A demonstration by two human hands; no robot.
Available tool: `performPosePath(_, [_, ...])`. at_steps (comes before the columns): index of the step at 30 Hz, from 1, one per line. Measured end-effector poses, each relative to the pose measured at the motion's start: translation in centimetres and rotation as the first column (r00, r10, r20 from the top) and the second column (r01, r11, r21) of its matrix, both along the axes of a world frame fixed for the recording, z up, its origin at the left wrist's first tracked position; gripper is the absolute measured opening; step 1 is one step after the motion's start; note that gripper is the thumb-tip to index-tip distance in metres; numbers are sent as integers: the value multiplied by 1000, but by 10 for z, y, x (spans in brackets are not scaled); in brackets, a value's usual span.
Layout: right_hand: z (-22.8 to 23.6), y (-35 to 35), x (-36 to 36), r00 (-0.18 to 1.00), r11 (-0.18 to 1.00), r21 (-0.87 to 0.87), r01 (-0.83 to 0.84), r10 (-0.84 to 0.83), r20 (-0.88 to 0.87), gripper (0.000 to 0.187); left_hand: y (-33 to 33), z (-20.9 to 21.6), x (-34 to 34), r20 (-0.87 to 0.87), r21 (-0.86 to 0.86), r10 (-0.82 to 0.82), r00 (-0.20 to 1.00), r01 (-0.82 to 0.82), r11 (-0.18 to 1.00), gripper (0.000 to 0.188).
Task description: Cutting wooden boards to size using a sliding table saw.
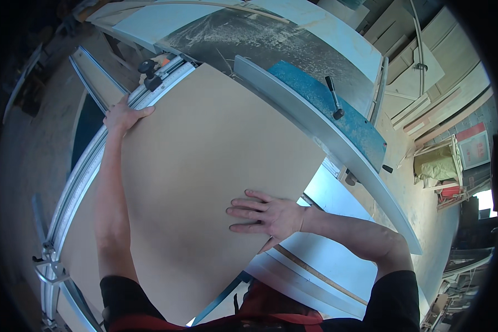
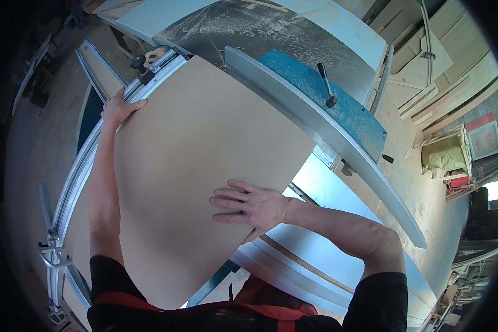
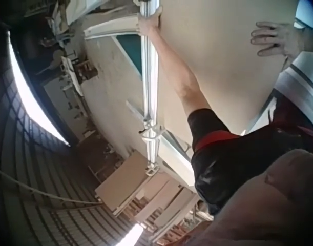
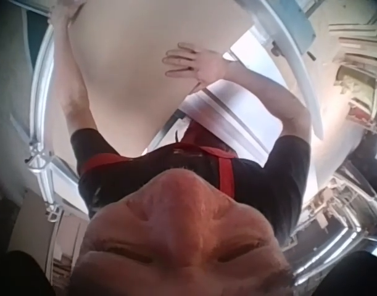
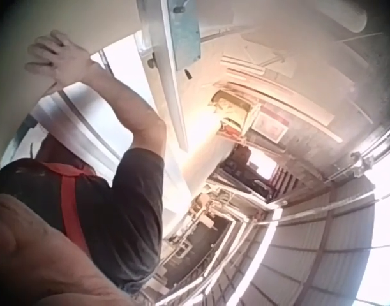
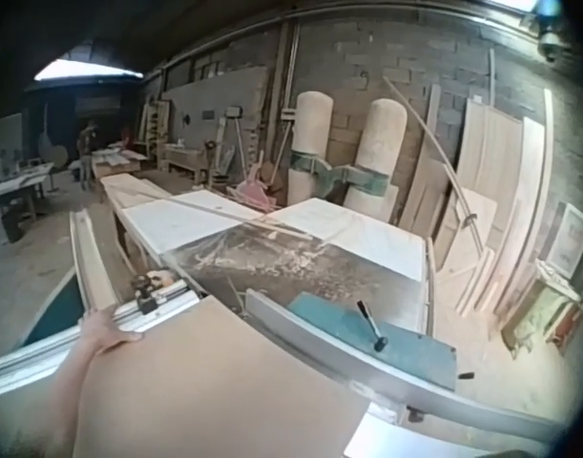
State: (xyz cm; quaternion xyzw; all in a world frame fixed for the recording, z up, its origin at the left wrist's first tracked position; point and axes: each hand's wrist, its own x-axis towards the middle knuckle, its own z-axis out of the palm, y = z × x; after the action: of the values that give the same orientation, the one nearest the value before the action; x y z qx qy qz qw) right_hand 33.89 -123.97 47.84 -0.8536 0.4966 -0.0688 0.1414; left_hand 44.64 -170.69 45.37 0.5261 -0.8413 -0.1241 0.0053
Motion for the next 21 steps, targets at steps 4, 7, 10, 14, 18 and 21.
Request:
performPosePath(4, [-1, -14, -5, 1000, 1000, -29, -1, 1, -10, 84, -18, -5, -6, -19, -3, -10, 1000, 10, 1000, 125])
performPosePath(7, [-2, -25, -10, 1000, 998, -59, -3, 4, 17, 85, -30, -8, -9, -25, 14, -16, 1000, 16, 1000, 126])
performPosePath(10, [-6, -38, -13, 999, 996, -93, -2, 5, 40, 86, -45, -5, -11, -30, 38, -20, 999, 21, 999, 125])
performPosePath(14, [-9, -55, -19, 998, 992, -128, 3, 5, 60, 88, -63, -1, -17, -33, 62, -15, 999, 17, 998, 123])
performPosePath(18, [-9, -72, -25, 997, 991, -132, 1, 9, 78, 91, -79, -6, -24, -13, 42, 1, 1000, -1, 999, 124])
performPosePath(21, [-9, -86, -34, 996, 992, -129, 4, 7, 88, 92, -93, -8, -34, -7, 46, -5, 1000, 5, 999, 124])
